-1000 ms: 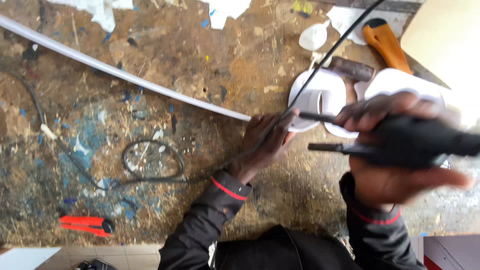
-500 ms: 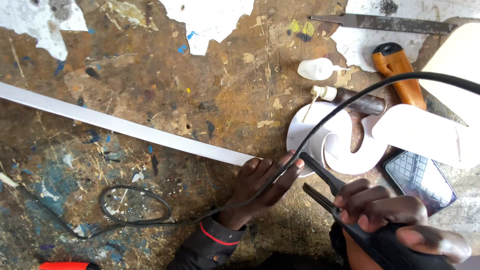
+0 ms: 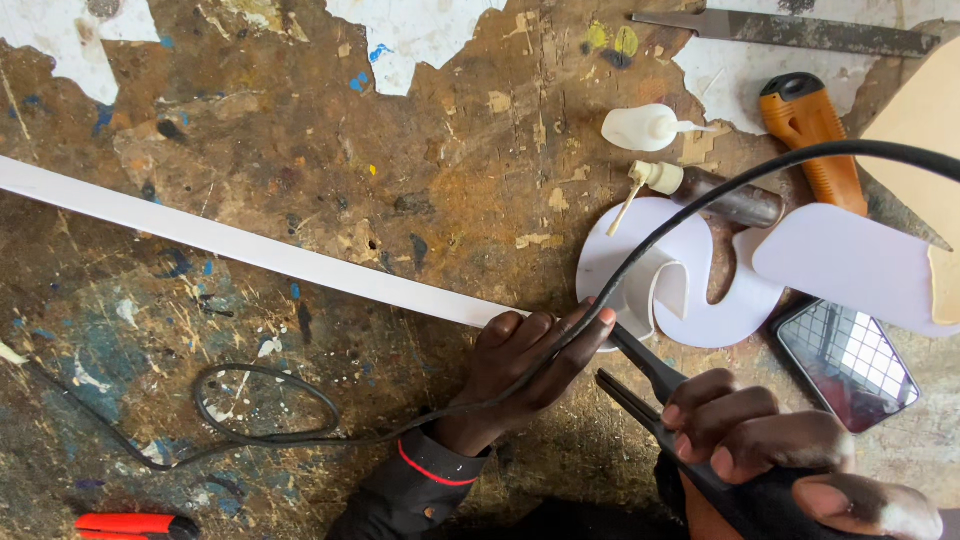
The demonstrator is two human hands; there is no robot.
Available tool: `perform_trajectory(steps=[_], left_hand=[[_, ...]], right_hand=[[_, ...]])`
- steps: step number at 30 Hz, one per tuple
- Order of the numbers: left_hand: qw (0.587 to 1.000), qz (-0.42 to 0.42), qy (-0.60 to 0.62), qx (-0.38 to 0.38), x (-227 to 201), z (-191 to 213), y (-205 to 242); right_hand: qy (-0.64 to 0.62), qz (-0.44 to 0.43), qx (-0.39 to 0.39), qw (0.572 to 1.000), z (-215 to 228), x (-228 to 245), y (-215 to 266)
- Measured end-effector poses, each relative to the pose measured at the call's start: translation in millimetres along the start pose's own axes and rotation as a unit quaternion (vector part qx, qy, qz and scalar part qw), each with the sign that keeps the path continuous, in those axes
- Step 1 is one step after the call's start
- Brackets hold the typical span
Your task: The person uses a heat gun to warm a white plastic strip and then presses it onto a white plastic letter-shaped piece. They apply glue from a bottle to the joint and press the parts together to secure the assembly.
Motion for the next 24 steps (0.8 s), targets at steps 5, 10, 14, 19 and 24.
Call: perform_trajectory(steps=[5, 10, 14, 19, 24], left_hand=[[0.996, -0.005, 0.002, -0.094, -1, 0, -16], [0.997, -0.003, -0.011, -0.080, 0, -7, -9], [0.999, 0.027, -0.001, 0.027, -2, -3, 0], [1.000, 0.025, -0.006, 0.012, -2, -4, -3], [0.999, 0.031, 0.009, 0.008, -1, -9, 0]], right_hand=[[-0.036, -0.098, 0.081, 0.991, 10, 10, -4], [-0.014, -0.075, 0.019, 0.997, -11, 10, 2], [0.012, -0.052, -0.048, 0.997, -31, 11, 7], [0.044, -0.057, -0.025, 0.997, -33, 18, 3], [0.037, -0.026, -0.030, 0.999, -33, 11, 10]])
Point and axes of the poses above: each hand's wrist, its own y-axis away from the middle knuckle, its own z-axis out of the back of the hand, x = y × z, the point moved 1 cm from there along -y, towards the middle knuckle, and after that the axes turned 12 degrees about y, right-handed, at the moved point
